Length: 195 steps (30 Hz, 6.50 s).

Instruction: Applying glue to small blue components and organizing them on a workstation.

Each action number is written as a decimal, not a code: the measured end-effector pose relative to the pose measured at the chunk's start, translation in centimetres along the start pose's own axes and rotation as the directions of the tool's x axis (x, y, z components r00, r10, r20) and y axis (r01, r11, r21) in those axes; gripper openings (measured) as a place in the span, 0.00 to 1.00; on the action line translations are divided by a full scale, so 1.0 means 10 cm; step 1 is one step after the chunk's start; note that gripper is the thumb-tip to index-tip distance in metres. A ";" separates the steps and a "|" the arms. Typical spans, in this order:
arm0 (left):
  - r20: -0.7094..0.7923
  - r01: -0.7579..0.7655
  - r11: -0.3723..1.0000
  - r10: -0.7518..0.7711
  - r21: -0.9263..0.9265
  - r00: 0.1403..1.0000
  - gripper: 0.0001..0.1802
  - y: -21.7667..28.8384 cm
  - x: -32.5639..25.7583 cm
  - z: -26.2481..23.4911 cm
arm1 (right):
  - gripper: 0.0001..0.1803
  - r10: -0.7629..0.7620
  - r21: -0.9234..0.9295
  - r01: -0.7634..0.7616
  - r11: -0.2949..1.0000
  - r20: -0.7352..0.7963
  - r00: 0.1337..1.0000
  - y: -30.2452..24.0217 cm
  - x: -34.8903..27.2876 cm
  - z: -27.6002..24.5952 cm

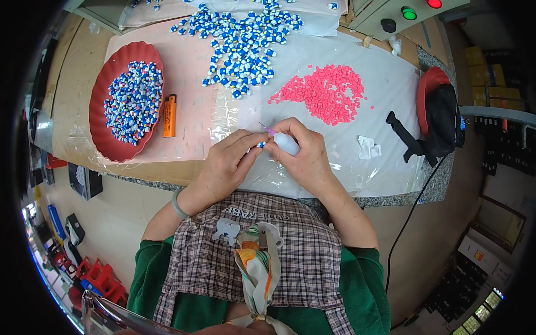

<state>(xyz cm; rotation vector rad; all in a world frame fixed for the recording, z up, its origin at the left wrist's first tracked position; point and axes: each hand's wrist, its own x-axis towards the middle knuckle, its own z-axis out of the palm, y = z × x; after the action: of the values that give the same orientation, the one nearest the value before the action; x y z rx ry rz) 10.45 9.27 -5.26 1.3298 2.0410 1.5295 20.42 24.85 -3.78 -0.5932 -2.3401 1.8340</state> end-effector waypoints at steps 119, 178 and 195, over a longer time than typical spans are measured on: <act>0.288 0.506 0.669 -0.418 -0.544 0.862 0.11 0.03 0.03 -0.12 | 0.06 -0.274 -0.597 0.080 0.798 -0.241 0.931 0.11 0.16 -0.45; 0.145 -0.033 0.885 -0.040 0.465 0.989 0.08 -0.33 0.57 -0.39 | 0.05 0.071 0.332 -0.030 0.943 -0.112 0.991 0.06 -0.09 -0.03; -0.361 0.225 0.531 0.168 0.817 0.917 0.07 -0.21 0.30 -1.65 | 0.06 0.073 0.243 -0.047 0.969 -0.100 0.992 0.07 -0.08 -0.07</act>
<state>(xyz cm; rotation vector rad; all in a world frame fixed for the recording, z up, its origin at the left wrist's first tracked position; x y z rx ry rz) -3.27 1.32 0.61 1.2562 3.3257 0.7458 21.55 25.37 -4.14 -0.7181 -2.0124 2.0169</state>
